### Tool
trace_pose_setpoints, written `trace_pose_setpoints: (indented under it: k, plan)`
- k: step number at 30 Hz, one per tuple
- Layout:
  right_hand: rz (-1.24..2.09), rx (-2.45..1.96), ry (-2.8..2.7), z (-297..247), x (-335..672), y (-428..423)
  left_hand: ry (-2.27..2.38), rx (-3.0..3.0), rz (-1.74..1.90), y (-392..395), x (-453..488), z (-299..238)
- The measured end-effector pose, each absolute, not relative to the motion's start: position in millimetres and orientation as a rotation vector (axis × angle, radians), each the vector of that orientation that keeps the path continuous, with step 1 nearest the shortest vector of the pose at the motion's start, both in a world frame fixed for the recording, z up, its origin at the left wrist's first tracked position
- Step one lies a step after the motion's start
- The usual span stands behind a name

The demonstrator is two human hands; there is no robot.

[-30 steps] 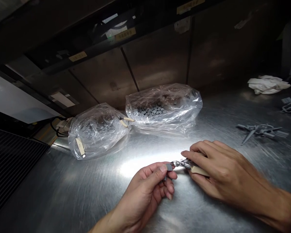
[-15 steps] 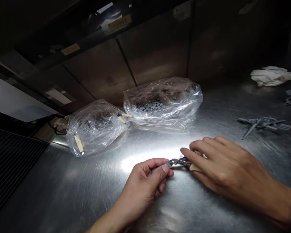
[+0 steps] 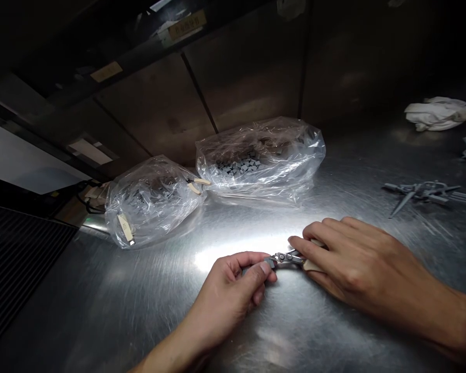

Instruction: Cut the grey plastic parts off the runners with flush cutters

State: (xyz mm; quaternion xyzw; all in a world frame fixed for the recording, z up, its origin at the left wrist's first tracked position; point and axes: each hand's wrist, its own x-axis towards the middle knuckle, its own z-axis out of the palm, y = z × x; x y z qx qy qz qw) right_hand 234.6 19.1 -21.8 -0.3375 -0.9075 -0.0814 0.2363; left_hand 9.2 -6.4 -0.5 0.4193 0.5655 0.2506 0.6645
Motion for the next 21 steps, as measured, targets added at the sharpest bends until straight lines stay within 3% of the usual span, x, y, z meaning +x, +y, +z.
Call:
trace_pose_setpoints:
  k: [21]
  plan:
    - [-0.188, -0.905, -2.526, -23.1, 236.9, 17.5, 1.288, 0.978, 0.498, -7.0, 4.2, -3.2]
